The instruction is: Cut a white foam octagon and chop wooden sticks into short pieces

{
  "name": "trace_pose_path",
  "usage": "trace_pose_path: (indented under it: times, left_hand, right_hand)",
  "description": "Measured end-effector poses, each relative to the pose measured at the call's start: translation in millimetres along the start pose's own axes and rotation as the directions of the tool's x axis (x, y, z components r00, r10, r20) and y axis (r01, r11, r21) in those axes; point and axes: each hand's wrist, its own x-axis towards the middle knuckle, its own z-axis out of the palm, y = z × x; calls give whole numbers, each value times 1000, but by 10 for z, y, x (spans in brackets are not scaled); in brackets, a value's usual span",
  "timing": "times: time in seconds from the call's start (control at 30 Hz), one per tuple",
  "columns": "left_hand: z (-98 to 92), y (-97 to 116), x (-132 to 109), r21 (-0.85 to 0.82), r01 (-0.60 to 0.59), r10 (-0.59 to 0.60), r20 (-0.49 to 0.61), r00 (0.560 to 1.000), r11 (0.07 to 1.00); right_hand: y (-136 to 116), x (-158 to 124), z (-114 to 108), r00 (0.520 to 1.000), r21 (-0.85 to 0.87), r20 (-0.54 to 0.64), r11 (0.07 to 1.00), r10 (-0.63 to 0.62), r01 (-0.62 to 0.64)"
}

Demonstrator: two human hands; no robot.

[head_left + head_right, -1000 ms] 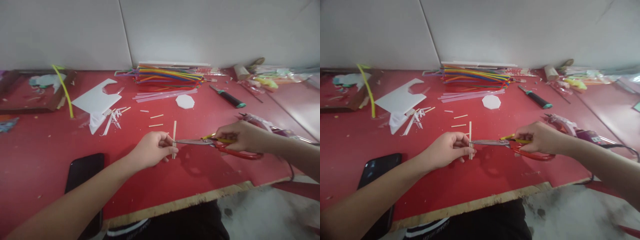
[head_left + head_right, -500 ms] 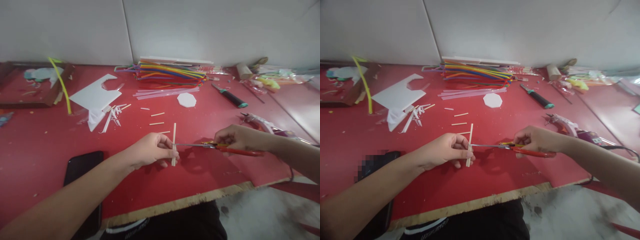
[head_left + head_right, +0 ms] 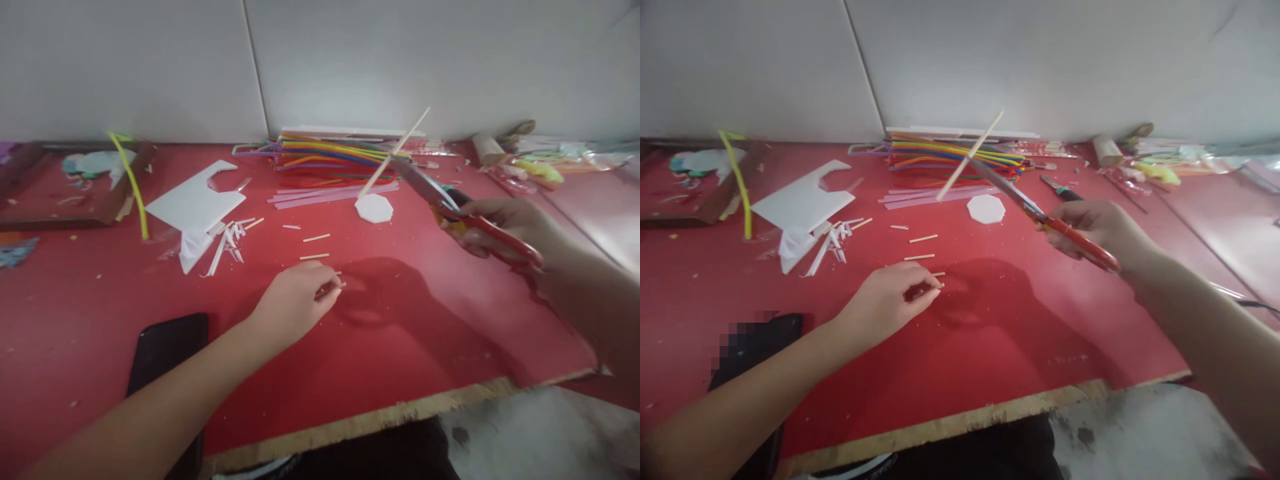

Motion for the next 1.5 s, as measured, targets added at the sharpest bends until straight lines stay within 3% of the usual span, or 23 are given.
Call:
trace_pose_path:
  times: [0.07, 0.13, 0.37, 0.5, 0.57, 0.63, 0.67, 0.7, 0.73, 0.83, 0.93, 1.1, 1.5]
  left_hand:
    - [36, -11, -11, 133, -57, 60, -18, 998, 989]
    - [70, -16, -26, 195, -46, 55, -41, 998, 980]
    - [102, -62, -61, 295, 1, 8, -27, 1000, 956]
    - [30, -10, -72, 15, -62, 64, -197, 978, 998]
    - [-36, 20, -65, -162, -127, 50, -412, 910, 979]
    - [-101, 19, -47, -245, -215, 3, -652, 758, 945]
    - [-128, 4, -34, -268, -248, -21, -718, 696, 931]
    - [-149, -17, -22, -299, -262, -47, -738, 674, 918]
    - [-164, -44, -11, -339, -254, -79, -724, 686, 906]
    - [-181, -118, 4, -453, -147, -178, -598, 781, 879]
    - [-179, -155, 1, -477, -44, -240, -517, 822, 878]
    - [-173, -171, 6, -466, 49, -301, -483, 822, 883]
    - [-193, -90, -17, -425, -4, -217, -470, 855, 905]
  right_hand:
    - [-28, 69, 116, 999, 283, 32, 959, 19, -27]
    - [-67, 130, 254, 1000, 415, 21, 910, 14, -22]
    - [-152, 153, 736, 996, 400, 83, 915, 23, -54]
    - [-116, 73, 851, 990, 248, 134, 966, 40, -73]
    - [-78, 34, 853, 991, 152, 134, 988, 18, -38]
    - [-51, 1, 847, 990, 77, 133, 997, -38, 28]
    - [-45, -14, 846, 988, 55, 135, 996, -72, 65]
    - [-46, -27, 849, 985, 43, 137, 994, -103, 98]
    - [-51, -38, 854, 982, 36, 137, 992, -129, 125]
    - [-75, -61, 875, 974, 9, 135, 983, -184, 184]
    - [-69, -72, 880, 964, -50, 134, 970, -228, 236]
    - [-16, -83, 867, 938, -187, 105, 920, -330, 345]
    - [-60, -111, 883, 866, -265, 157, 825, -474, 499]
